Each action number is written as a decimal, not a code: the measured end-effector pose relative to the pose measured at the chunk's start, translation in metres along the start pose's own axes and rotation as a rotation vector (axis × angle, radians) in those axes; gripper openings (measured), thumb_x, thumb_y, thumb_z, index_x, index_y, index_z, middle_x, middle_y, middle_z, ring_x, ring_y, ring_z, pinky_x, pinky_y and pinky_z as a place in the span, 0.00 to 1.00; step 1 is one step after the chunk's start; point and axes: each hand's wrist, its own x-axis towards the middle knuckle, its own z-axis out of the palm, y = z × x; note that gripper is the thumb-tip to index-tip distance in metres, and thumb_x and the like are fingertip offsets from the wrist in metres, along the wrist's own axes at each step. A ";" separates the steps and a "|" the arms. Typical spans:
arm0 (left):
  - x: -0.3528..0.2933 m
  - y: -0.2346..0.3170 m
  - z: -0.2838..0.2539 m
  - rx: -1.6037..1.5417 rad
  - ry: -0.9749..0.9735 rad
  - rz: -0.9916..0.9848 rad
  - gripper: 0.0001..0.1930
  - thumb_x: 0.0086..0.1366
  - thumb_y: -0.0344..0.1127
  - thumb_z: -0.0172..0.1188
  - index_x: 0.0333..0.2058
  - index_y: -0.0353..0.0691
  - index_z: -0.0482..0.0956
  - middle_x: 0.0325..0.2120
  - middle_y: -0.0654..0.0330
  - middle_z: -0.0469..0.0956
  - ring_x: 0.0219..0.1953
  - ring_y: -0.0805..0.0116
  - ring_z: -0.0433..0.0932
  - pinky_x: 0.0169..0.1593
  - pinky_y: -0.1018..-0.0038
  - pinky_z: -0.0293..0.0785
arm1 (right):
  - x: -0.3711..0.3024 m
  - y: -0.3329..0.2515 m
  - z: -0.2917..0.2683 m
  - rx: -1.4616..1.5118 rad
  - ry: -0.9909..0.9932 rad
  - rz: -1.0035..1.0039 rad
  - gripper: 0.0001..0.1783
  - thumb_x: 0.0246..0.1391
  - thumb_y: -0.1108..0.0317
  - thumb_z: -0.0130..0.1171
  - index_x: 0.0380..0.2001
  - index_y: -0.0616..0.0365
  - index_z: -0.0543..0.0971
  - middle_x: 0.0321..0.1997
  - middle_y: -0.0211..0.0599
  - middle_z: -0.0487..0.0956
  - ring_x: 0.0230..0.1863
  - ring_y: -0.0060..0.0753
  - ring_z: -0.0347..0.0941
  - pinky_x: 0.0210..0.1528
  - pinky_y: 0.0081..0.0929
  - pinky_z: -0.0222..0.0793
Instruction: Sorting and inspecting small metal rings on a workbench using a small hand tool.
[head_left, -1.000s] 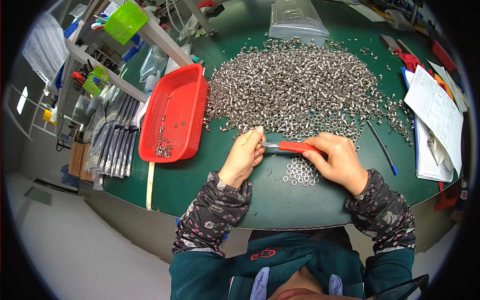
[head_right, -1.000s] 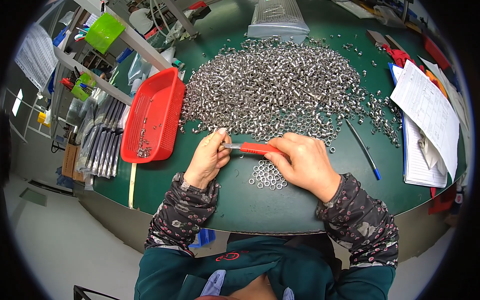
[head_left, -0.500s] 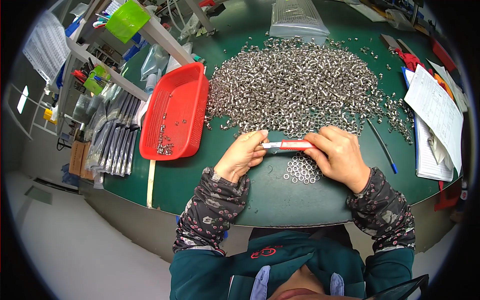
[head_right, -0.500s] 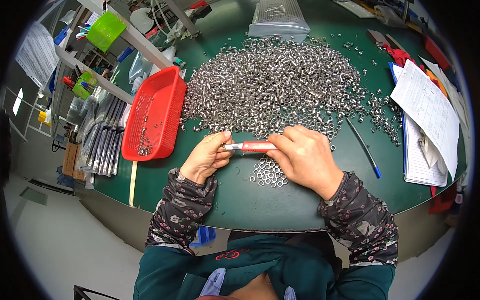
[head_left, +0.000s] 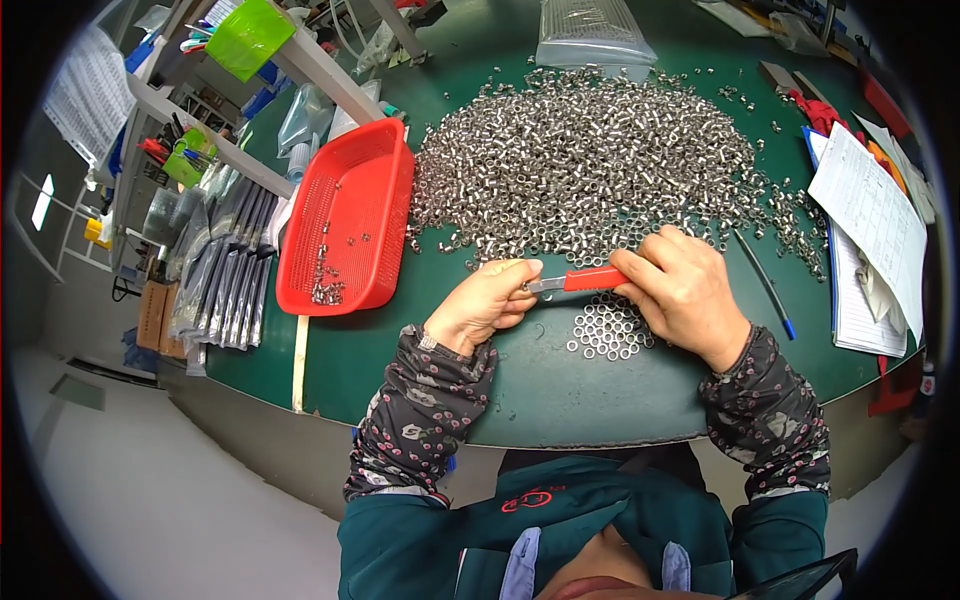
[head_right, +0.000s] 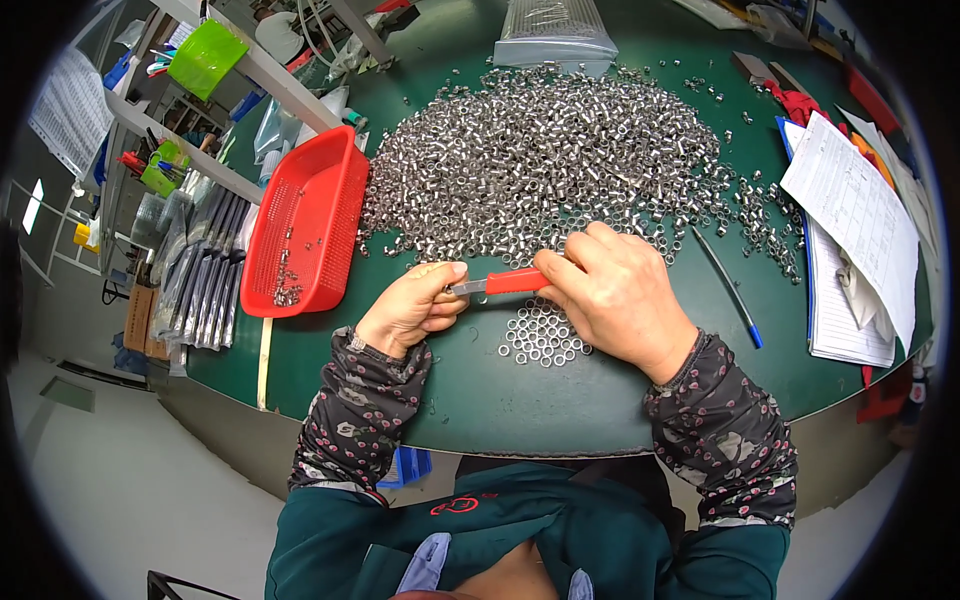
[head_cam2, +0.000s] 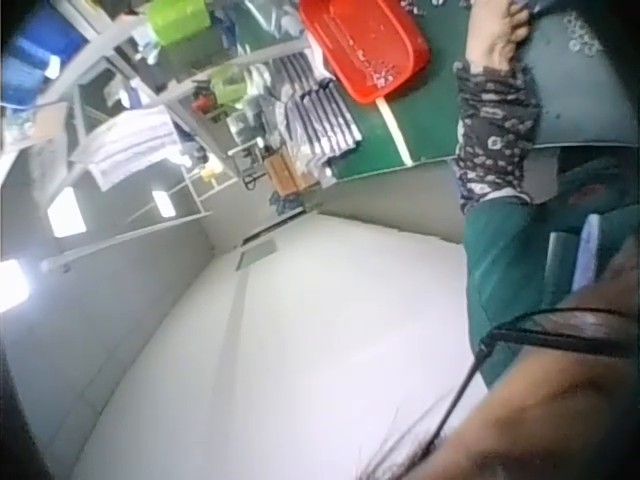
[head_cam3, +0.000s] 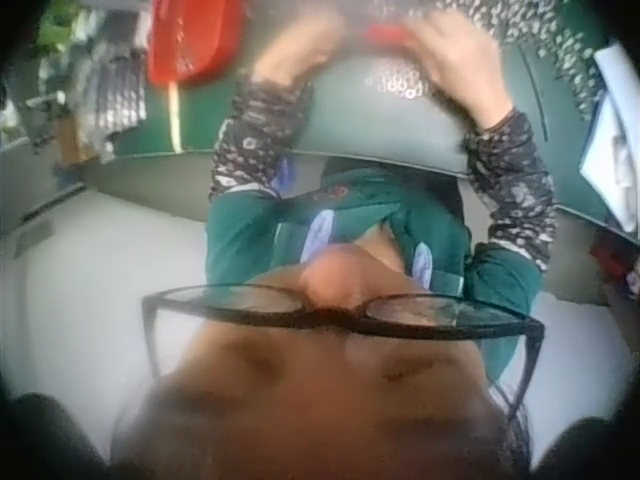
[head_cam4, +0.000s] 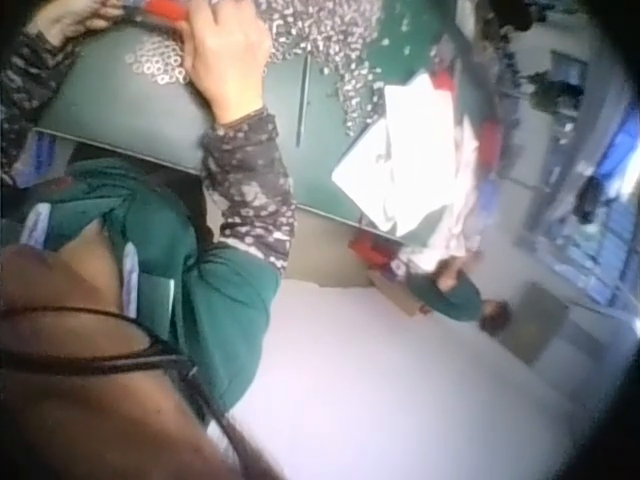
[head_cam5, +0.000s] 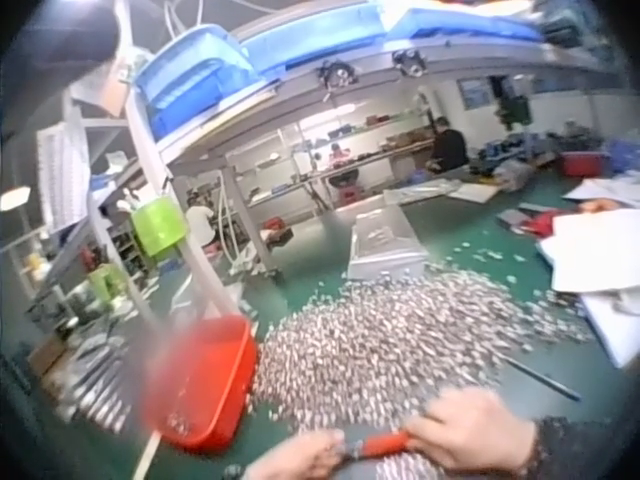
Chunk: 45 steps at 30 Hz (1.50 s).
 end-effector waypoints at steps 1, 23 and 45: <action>0.000 0.000 -0.001 0.008 -0.010 -0.011 0.14 0.59 0.40 0.47 0.16 0.48 0.59 0.11 0.76 0.53 0.12 0.87 0.48 0.13 0.87 0.42 | 0.001 0.000 -0.001 -0.011 0.000 -0.008 0.13 0.33 0.67 0.60 0.27 0.55 0.72 0.20 0.29 0.64 0.24 0.29 0.63 0.23 0.26 0.60; 0.003 -0.005 0.000 0.082 -0.058 0.071 0.16 0.61 0.44 0.44 0.16 0.44 0.61 0.11 0.72 0.57 0.11 0.86 0.48 0.12 0.87 0.47 | 0.005 0.007 -0.008 -0.131 0.034 -0.126 0.12 0.33 0.67 0.57 0.27 0.55 0.72 0.20 0.28 0.63 0.25 0.27 0.61 0.26 0.23 0.58; 0.013 -0.015 -0.003 -0.329 -0.043 0.460 0.03 0.60 0.29 0.47 0.33 0.39 0.67 0.27 0.61 0.69 0.19 0.81 0.58 0.19 0.86 0.56 | -0.010 0.003 0.013 0.458 -0.086 0.445 0.11 0.43 0.63 0.54 0.28 0.57 0.76 0.21 0.39 0.72 0.22 0.39 0.70 0.24 0.30 0.64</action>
